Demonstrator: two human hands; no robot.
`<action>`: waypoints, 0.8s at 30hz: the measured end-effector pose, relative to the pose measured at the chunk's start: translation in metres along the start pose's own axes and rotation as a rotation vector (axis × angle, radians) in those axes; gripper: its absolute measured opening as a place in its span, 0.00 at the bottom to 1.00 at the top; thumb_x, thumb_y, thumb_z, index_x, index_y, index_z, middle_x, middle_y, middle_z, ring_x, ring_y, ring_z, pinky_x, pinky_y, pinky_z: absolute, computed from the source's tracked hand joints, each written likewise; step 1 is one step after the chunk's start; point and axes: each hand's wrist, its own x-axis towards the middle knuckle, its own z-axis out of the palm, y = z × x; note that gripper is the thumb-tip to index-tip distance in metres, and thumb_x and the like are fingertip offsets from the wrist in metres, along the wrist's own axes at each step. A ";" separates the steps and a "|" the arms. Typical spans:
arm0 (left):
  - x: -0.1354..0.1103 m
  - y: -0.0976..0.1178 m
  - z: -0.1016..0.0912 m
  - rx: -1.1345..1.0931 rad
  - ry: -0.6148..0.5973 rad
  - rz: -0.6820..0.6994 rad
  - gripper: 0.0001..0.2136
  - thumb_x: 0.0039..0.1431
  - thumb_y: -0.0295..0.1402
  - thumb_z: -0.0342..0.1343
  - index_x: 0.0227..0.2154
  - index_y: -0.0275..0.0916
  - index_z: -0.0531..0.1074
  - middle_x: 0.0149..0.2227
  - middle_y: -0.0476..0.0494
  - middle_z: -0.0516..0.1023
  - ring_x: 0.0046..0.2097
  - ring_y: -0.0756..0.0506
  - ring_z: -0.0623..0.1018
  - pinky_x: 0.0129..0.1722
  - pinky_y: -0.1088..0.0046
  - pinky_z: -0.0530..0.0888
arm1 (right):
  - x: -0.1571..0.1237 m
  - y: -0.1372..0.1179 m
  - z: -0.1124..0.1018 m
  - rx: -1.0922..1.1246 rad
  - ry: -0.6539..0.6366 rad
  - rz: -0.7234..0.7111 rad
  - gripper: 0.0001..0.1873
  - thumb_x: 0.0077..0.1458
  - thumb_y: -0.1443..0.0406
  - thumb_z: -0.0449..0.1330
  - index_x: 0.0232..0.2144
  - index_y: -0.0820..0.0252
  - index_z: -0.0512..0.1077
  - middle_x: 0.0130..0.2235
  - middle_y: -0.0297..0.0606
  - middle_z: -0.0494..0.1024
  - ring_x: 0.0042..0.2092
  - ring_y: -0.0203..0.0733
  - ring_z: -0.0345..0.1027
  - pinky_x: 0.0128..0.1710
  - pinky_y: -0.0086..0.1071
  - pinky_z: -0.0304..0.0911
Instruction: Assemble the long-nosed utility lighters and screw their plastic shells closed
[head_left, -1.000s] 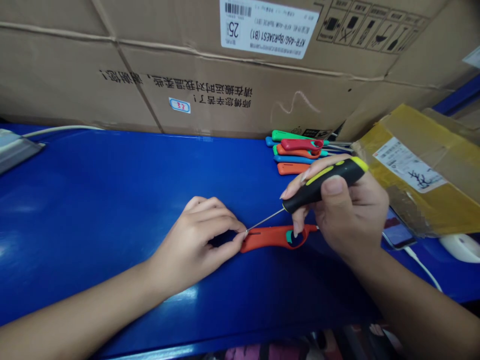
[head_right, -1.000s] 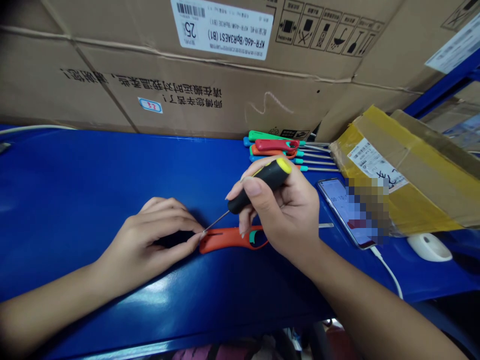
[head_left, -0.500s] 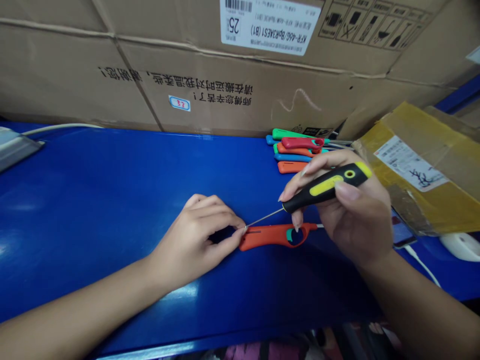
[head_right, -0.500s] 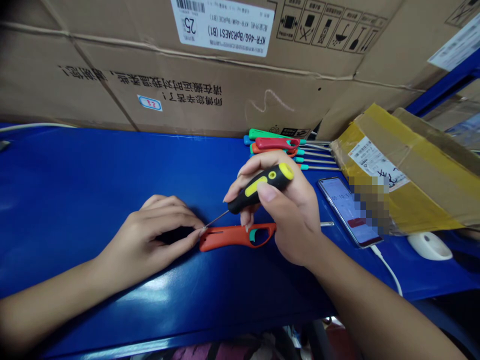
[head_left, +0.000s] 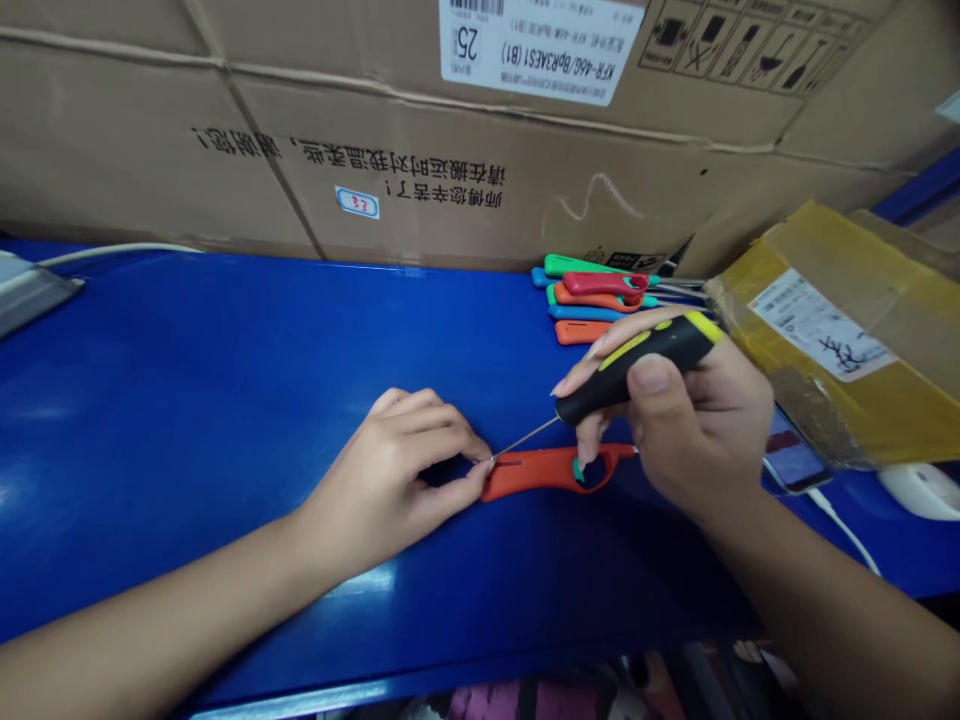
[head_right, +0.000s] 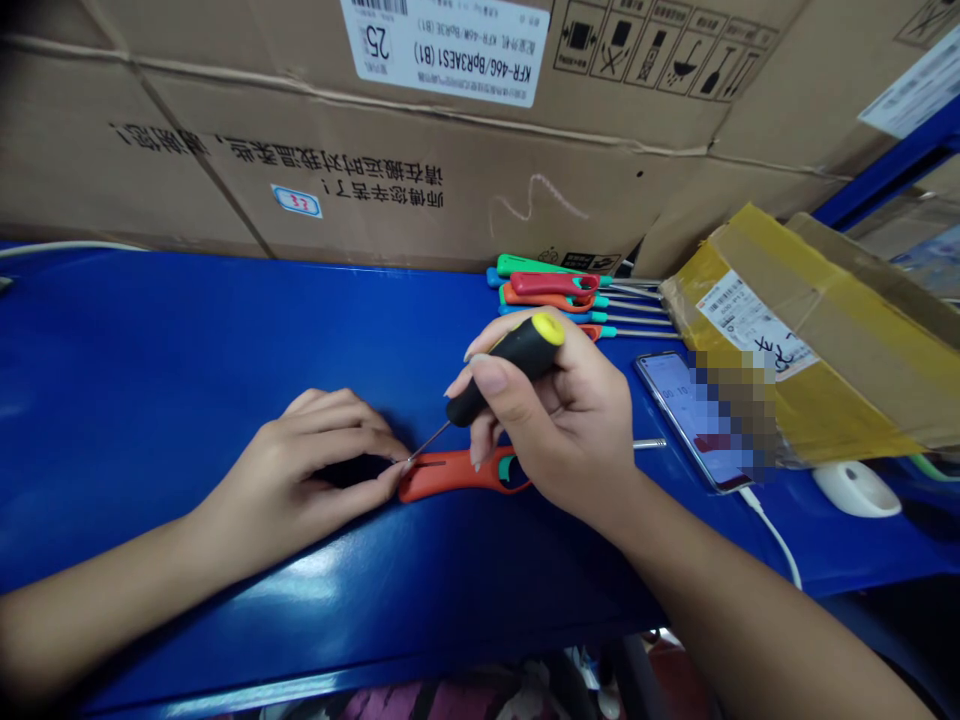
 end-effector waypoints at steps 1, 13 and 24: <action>0.000 0.000 0.000 0.007 -0.001 -0.009 0.03 0.63 0.30 0.61 0.34 0.43 0.78 0.36 0.52 0.82 0.38 0.48 0.76 0.40 0.67 0.62 | 0.000 0.001 0.000 0.009 -0.003 -0.007 0.08 0.64 0.56 0.61 0.40 0.52 0.75 0.31 0.32 0.81 0.18 0.33 0.70 0.15 0.28 0.68; -0.003 0.003 0.007 0.010 -0.118 -0.069 0.14 0.60 0.36 0.64 0.48 0.44 0.78 0.44 0.48 0.79 0.45 0.44 0.75 0.43 0.65 0.63 | 0.005 0.001 0.002 -0.016 0.134 -0.222 0.12 0.63 0.56 0.62 0.37 0.58 0.77 0.28 0.32 0.81 0.19 0.35 0.71 0.09 0.28 0.64; -0.005 0.003 0.011 0.009 -0.130 -0.091 0.11 0.60 0.38 0.66 0.44 0.43 0.80 0.36 0.50 0.77 0.41 0.45 0.74 0.39 0.66 0.61 | -0.003 0.003 0.013 -0.283 -0.009 -0.381 0.08 0.63 0.59 0.62 0.38 0.58 0.77 0.31 0.36 0.80 0.24 0.35 0.73 0.20 0.31 0.67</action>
